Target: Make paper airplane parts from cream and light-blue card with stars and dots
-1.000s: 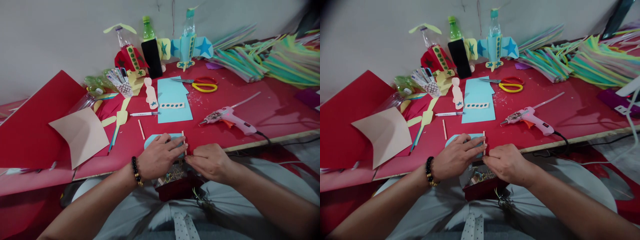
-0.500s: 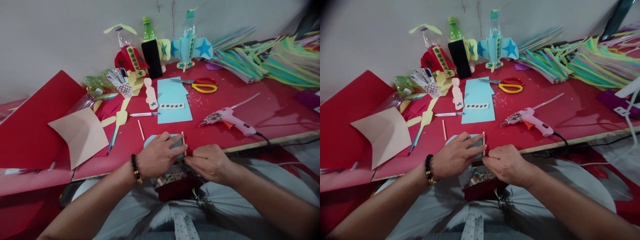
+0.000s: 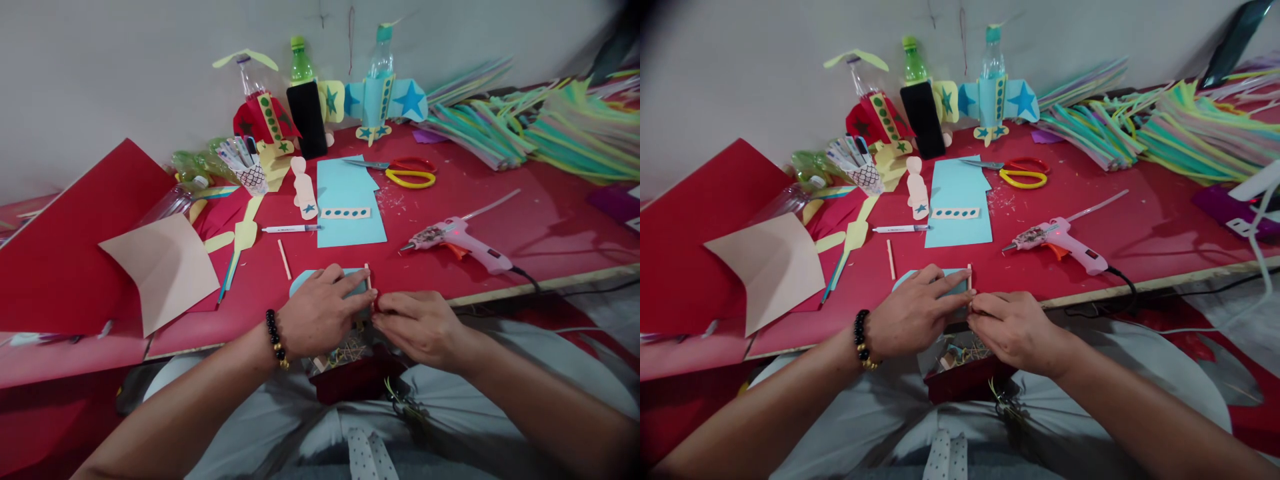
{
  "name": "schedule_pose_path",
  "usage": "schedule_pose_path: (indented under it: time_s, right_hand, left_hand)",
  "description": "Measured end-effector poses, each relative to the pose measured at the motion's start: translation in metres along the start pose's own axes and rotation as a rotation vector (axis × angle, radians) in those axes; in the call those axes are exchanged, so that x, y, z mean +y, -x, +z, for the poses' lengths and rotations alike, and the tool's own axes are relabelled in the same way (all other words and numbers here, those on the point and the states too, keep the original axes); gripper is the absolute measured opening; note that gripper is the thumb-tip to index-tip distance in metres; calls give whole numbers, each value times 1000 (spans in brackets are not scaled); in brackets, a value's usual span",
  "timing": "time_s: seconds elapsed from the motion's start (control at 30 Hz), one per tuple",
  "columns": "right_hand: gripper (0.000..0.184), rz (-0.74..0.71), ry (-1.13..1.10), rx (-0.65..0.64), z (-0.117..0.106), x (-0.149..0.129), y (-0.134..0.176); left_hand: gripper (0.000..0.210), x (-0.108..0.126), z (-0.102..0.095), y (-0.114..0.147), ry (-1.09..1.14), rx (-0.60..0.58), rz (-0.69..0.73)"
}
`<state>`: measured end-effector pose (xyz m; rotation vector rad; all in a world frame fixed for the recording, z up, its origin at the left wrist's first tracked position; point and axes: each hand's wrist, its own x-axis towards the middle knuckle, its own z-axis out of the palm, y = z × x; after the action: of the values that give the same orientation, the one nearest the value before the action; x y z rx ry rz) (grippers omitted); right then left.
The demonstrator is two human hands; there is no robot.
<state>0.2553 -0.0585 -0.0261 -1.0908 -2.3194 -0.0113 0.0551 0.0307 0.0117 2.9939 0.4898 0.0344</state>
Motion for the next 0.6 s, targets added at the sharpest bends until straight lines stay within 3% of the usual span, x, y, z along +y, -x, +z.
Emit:
schedule_pose_path:
  time_s: [0.23,0.6]
  right_hand:
    - [15,-96,61,54,4,1,6]
    - [13,-95,33,49,1,1,3]
  left_hand:
    - [37,0,0,-1,4,7,4]
    - [38,-1,0,-1,44,-20,0]
